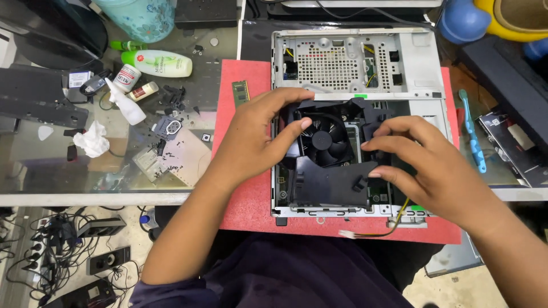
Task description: The person handles a black plastic fan shroud and a cooling fan assembly over an open computer case. They repeatedly attempt to align and fit the shroud onto the fan, adjusting its position multiple times while working over the motherboard area.
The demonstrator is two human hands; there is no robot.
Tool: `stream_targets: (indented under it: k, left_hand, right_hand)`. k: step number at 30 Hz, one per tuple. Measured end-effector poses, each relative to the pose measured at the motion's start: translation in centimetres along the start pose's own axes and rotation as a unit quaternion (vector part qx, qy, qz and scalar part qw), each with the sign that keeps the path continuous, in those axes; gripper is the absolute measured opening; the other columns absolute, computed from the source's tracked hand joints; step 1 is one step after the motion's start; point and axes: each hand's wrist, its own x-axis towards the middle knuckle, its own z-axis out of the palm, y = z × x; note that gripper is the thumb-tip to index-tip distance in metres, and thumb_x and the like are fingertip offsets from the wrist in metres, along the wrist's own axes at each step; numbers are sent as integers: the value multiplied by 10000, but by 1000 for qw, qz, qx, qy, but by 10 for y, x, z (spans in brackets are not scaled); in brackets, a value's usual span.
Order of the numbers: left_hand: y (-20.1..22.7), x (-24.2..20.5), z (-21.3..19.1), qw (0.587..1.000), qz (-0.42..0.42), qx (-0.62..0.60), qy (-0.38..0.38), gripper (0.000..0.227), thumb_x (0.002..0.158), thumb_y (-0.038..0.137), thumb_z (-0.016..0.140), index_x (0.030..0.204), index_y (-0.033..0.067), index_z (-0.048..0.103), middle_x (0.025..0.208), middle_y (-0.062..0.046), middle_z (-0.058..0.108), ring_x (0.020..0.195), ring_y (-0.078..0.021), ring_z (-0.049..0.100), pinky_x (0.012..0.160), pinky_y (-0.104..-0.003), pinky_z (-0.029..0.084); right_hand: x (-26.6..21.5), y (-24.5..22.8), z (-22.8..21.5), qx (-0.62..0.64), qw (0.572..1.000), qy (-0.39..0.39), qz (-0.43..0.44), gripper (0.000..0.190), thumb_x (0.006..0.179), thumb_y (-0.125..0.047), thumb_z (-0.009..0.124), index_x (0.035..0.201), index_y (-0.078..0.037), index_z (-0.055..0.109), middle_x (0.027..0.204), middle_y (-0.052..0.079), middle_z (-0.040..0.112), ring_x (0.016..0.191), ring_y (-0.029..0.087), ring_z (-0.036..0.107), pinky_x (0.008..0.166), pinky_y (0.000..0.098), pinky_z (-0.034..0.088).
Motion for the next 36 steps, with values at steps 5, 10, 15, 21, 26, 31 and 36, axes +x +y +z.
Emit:
stream_targets:
  k: [5,10,15,21,26,31,36]
  left_hand:
    - [-5,1,5,1000,7,-6,8,296,992,177,659,1270,80,634,1253,-50,710,1207,-216,676,1056,-340,514]
    - [-8,-1,6,1000,6,3,8,309,990,200,658,1275,86,631,1247,-63,706,1189,-229,674,1014,-342,516]
    - [14,-6,-6,998,14,20,52,275,975,205,702,1227,104,661,1173,-20,727,1046,-171,679,899,-287,519]
    - [48,-32,-23,984,32,22,173,334,945,155,766,1236,71,627,1162,-117,676,1085,-223,722,991,-305,661]
    - [61,-58,-3,946,8,105,305,325,914,268,765,1136,69,634,1003,-78,620,796,-149,552,662,-249,426]
    - [61,-83,35,910,65,223,344,501,790,393,879,1047,60,605,912,-86,669,788,-235,636,687,-322,523]
    - [62,-92,36,920,73,153,353,662,780,598,748,1101,44,578,976,-78,642,857,-251,670,816,-370,551]
  right_hand:
    - [-3,-1,2,0,1000,29,-2,412,926,-204,704,1317,-86,645,1260,144,546,1150,270,619,1011,395,516]
    - [-4,1,4,-9,1000,27,-8,417,929,-200,700,1319,-67,634,1324,179,506,1139,289,616,1001,405,527]
    - [-5,-13,-8,50,994,101,-8,513,982,-238,580,1431,2,519,1369,226,450,1239,345,589,1133,471,527]
    - [-11,-44,-1,161,950,265,35,853,892,-571,494,1473,37,348,1452,208,297,1241,332,553,1059,448,602]
    - [-36,-58,34,249,928,271,59,504,899,-495,592,1099,-35,546,1036,121,626,974,206,626,868,283,513]
    - [-15,-86,40,492,850,167,87,645,919,-341,705,1391,33,474,1390,249,643,1323,350,654,1117,455,566]
    - [-14,-39,12,401,867,180,234,424,784,-208,740,1136,25,705,984,141,795,878,230,770,817,354,637]
